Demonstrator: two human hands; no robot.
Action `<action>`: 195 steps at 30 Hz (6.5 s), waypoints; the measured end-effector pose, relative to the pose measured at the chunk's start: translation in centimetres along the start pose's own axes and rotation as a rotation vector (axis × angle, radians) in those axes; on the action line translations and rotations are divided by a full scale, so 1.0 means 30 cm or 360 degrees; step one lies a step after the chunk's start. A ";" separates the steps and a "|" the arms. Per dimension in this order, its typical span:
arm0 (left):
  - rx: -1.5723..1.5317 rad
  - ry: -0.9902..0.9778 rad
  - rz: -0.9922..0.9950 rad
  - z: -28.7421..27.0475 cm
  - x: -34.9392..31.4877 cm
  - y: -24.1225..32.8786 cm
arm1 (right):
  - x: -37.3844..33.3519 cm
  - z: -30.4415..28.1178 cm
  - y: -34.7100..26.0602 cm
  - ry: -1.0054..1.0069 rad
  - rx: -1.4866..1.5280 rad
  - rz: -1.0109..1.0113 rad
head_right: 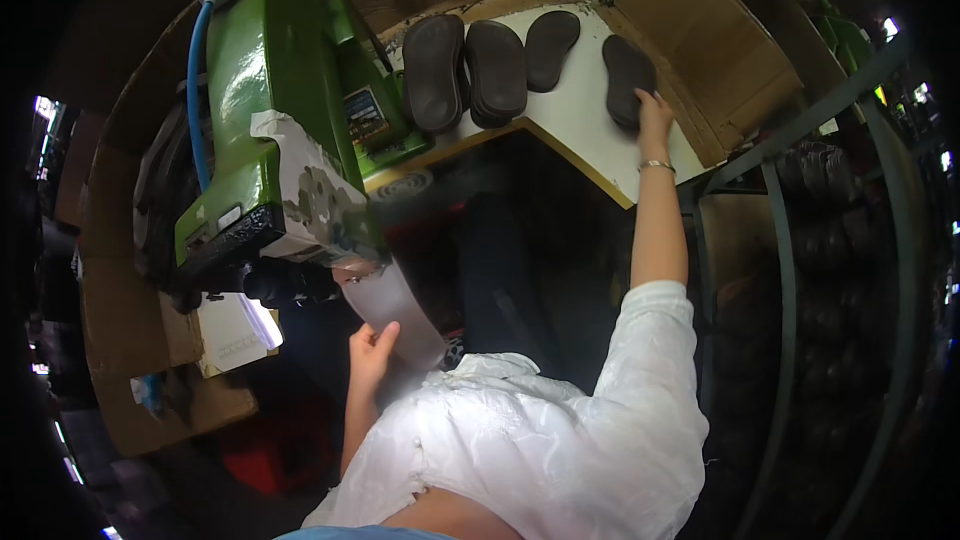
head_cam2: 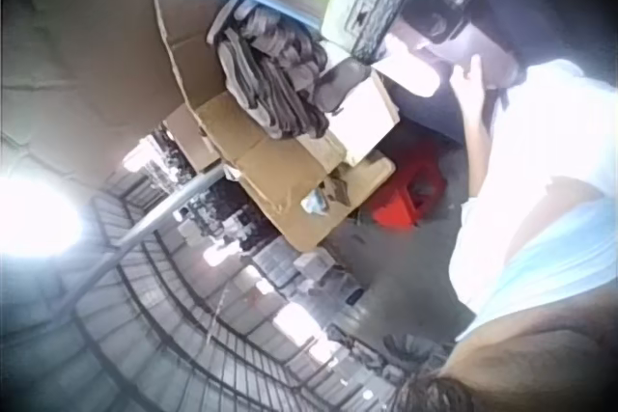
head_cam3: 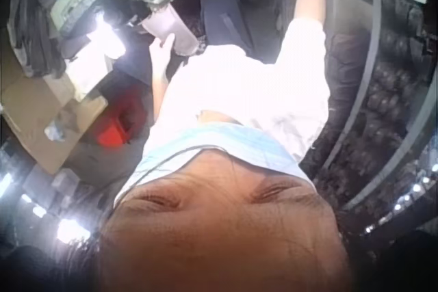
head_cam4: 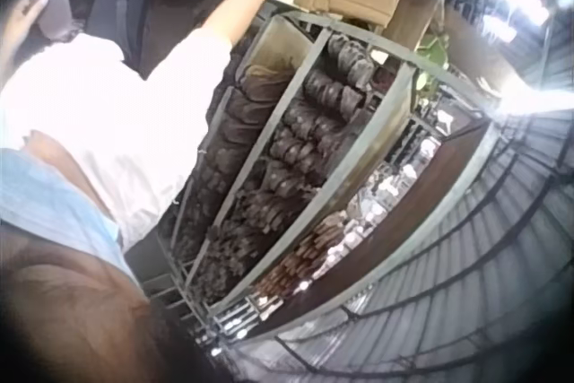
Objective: The person repeatedly picks up dark shoe insoles from a pile and presses them against a rotating grinding wheel on a green machine. They hold each insole with both hands, moving it back and forth against the wheel to smooth the surface, then place the processed insole onto a separate stack on the right.
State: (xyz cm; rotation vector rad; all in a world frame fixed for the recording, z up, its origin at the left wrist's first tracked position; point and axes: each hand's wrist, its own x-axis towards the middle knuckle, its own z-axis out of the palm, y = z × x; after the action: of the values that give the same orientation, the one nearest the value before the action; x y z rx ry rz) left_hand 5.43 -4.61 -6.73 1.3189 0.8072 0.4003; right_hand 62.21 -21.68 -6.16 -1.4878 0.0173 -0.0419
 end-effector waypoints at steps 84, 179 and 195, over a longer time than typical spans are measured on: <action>-0.0501 -0.0174 0.0029 0.145 0.021 0.386 | -1.249 -0.035 -0.101 -0.2405 -0.0597 0.0666; 0.0446 -0.0323 -0.0192 0.011 0.049 -0.034 | -0.689 0.060 -0.410 -0.0296 0.0286 -0.0510; 0.0339 0.1168 0.0374 -0.150 0.530 0.436 | -0.811 0.125 -0.094 -0.0591 0.0234 0.0009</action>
State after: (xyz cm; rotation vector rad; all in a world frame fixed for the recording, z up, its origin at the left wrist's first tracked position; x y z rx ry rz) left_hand 15.22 12.40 0.94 1.4825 1.3311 1.0447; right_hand 37.99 -17.24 -3.37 -1.3297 -0.2763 0.2332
